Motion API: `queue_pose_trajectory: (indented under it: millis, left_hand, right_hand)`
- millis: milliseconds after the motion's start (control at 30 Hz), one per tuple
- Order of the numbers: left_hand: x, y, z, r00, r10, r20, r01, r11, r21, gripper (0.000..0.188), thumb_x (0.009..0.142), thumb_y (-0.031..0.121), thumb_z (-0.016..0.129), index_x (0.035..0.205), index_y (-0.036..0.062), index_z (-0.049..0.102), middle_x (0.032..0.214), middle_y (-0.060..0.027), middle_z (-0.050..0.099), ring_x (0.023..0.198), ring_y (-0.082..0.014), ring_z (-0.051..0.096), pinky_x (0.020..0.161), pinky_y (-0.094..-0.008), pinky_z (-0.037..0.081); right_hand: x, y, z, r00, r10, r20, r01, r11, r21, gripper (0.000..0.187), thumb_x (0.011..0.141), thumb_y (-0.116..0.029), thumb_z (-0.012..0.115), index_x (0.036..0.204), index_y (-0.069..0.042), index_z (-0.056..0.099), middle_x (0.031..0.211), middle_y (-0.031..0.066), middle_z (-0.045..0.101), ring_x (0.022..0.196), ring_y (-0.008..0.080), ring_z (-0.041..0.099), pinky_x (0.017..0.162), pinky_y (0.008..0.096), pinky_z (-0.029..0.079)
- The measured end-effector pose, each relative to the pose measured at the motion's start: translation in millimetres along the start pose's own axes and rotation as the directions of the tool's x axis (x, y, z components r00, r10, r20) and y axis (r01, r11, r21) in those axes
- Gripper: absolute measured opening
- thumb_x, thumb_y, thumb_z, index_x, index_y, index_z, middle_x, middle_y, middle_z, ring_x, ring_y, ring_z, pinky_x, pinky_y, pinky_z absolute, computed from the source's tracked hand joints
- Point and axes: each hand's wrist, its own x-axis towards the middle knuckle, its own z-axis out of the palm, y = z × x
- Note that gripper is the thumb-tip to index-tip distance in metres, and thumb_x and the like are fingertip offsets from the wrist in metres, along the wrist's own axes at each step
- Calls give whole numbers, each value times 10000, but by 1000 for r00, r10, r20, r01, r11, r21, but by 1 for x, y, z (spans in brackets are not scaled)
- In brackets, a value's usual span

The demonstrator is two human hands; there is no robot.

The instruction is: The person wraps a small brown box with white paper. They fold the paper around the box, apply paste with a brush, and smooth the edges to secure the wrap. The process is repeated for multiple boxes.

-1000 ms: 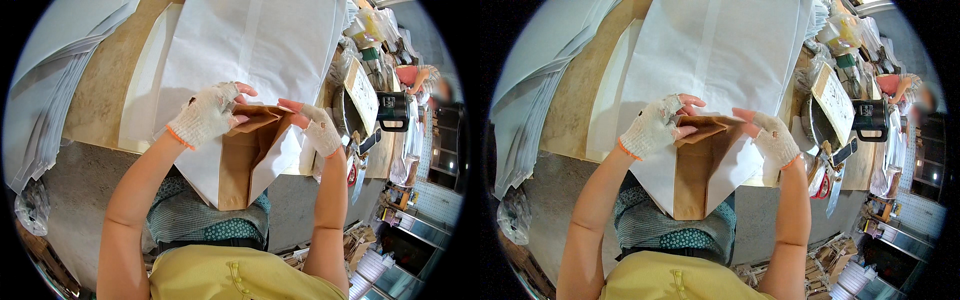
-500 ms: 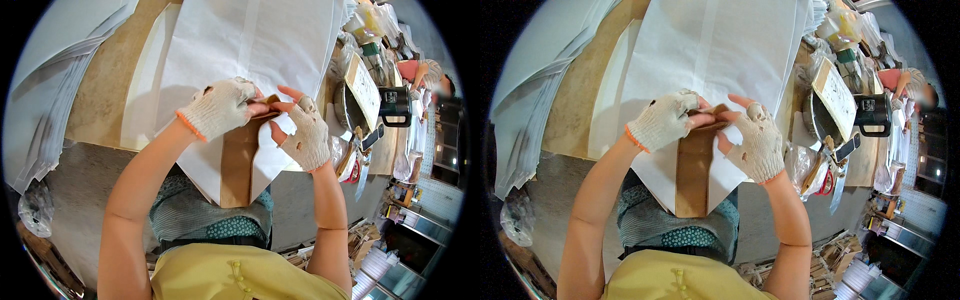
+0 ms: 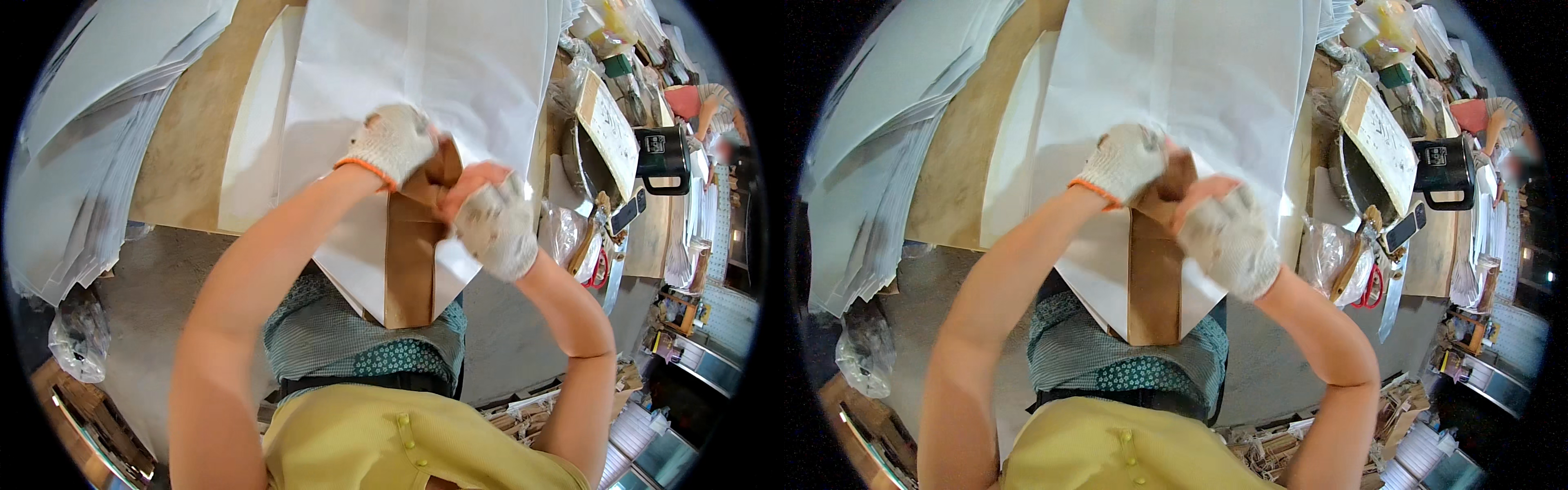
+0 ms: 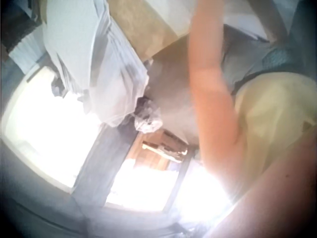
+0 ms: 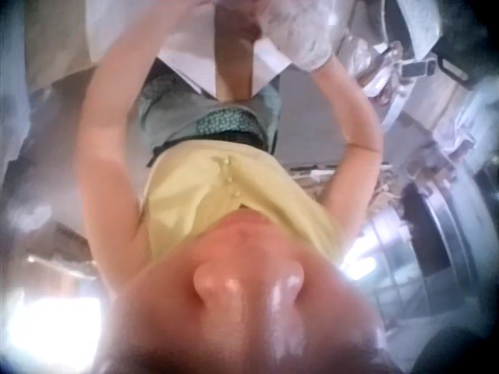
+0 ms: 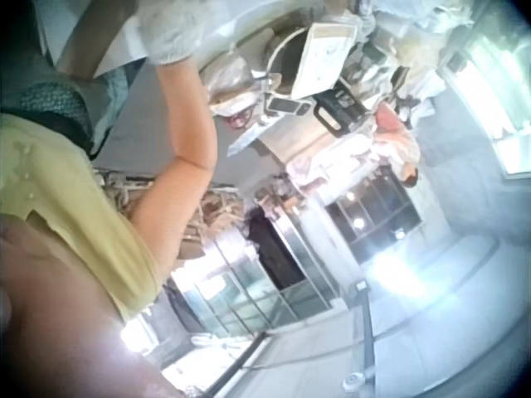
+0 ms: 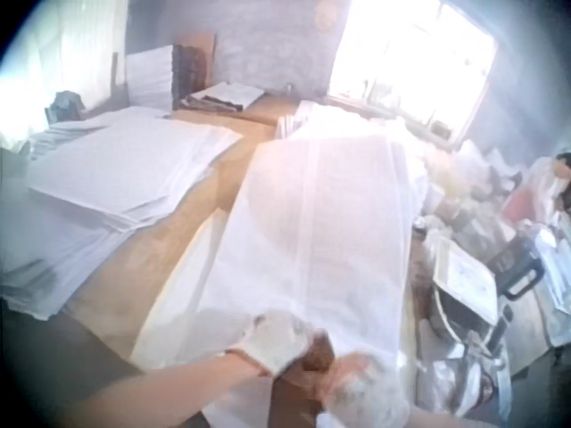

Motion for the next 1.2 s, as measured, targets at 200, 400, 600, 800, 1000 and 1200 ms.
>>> queue_pose_trajectory:
  millis: [200, 400, 600, 800, 1000, 1200]
  left_hand:
    - [0, -6, -10, 999, -48, -14, 47, 999, -26, 398, 875, 406, 684, 1071, 60, 696, 1055, -161, 706, 980, -322, 657, 890, -396, 508]
    - [8, 5, -21, 984, -125, 126, 106, 984, 145, 351, 886, 338, 658, 1141, 98, 652, 1120, -137, 685, 1041, -325, 639, 932, -409, 501]
    - [-17, -2, -10, 619, 765, 176, -707, 446, 548, 268, 863, 266, 664, 1041, 66, 654, 1033, -133, 685, 992, -320, 652, 878, -406, 532]
    - [-19, 69, -51, 727, -279, 628, -430, 528, 733, 272, 873, 163, 624, 1108, 50, 700, 1114, -157, 702, 1013, -317, 687, 840, -407, 562]
    - [-39, 55, -39, 617, -494, 612, -564, 265, 782, 329, 772, 196, 689, 1083, 105, 741, 1059, -91, 725, 950, -247, 700, 747, -407, 569]
    - [-13, -7, -4, 570, -533, 625, -616, 227, 754, 287, 784, 222, 668, 1053, 138, 721, 993, -84, 703, 869, -261, 674, 758, -388, 558]
  right_hand:
    - [17, 2, -2, 985, 31, 171, -3, 986, -165, 191, 744, -193, 766, 900, -138, 671, 915, 29, 610, 1004, 255, 638, 910, 409, 518]
    - [5, -23, 18, 902, -325, 285, 345, 938, -21, 137, 742, -161, 683, 876, -137, 663, 937, 43, 633, 1039, 248, 631, 984, 385, 519]
    - [76, -21, -6, 636, -95, 766, 48, 995, 84, 263, 759, -306, 702, 917, -101, 741, 977, 44, 710, 928, 233, 682, 811, 394, 549]
    - [104, -25, -2, 279, 293, 914, -121, 955, -269, 242, 910, -324, 612, 1025, -176, 766, 979, 77, 738, 904, 241, 714, 757, 373, 572]
    - [82, 28, 33, 60, 484, 873, -65, 874, -481, 318, 898, -327, 634, 1177, -182, 687, 1096, 72, 701, 1004, 232, 682, 831, 368, 548]
    - [22, 14, 60, -36, 773, 634, -576, 502, -645, 457, 873, -314, 670, 1304, -174, 612, 1190, 74, 665, 1086, 220, 652, 901, 364, 523]
